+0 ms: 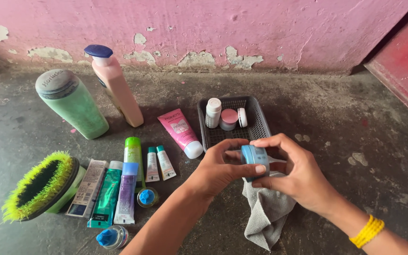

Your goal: The person wipes the exterior of several small cosmetic jars and tubes with a gray cloth. They pick up each item, wipe it thoroughly, and place it into a gray plastic basket. The person handles multiple items one by one, including a pink jar, a white jar, and a blue jar.

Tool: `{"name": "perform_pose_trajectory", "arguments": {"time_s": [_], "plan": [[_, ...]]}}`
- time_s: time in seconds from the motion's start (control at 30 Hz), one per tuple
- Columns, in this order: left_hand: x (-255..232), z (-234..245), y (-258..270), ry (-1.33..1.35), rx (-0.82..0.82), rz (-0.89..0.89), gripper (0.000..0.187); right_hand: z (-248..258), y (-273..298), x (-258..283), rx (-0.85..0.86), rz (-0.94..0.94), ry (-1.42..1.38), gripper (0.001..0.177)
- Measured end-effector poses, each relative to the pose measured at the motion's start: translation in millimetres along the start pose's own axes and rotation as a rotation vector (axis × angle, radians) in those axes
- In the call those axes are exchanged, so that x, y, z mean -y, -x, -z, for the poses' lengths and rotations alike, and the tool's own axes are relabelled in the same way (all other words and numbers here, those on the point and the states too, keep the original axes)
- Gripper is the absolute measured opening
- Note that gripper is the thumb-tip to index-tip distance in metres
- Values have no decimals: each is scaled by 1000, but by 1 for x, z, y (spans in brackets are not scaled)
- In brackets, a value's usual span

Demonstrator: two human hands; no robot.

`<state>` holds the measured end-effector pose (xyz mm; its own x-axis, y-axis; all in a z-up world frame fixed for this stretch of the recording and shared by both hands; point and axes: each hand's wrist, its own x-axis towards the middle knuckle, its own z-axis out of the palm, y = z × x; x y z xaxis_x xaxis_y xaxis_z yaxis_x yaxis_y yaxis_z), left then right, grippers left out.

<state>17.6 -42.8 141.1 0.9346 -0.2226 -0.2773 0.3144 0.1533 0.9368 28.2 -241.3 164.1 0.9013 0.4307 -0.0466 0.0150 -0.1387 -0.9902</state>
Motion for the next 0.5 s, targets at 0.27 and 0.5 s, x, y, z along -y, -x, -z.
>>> {"name": "perform_pose_trajectory", "arguments": {"time_s": [0.27, 0.5], "plan": [[6, 0, -11, 31, -21, -126, 83, 1, -12, -11, -28, -205, -310, 61], [0, 8, 0, 71, 154, -219, 99, 2, -6, -5, -36, -219, -223, 68]]}}
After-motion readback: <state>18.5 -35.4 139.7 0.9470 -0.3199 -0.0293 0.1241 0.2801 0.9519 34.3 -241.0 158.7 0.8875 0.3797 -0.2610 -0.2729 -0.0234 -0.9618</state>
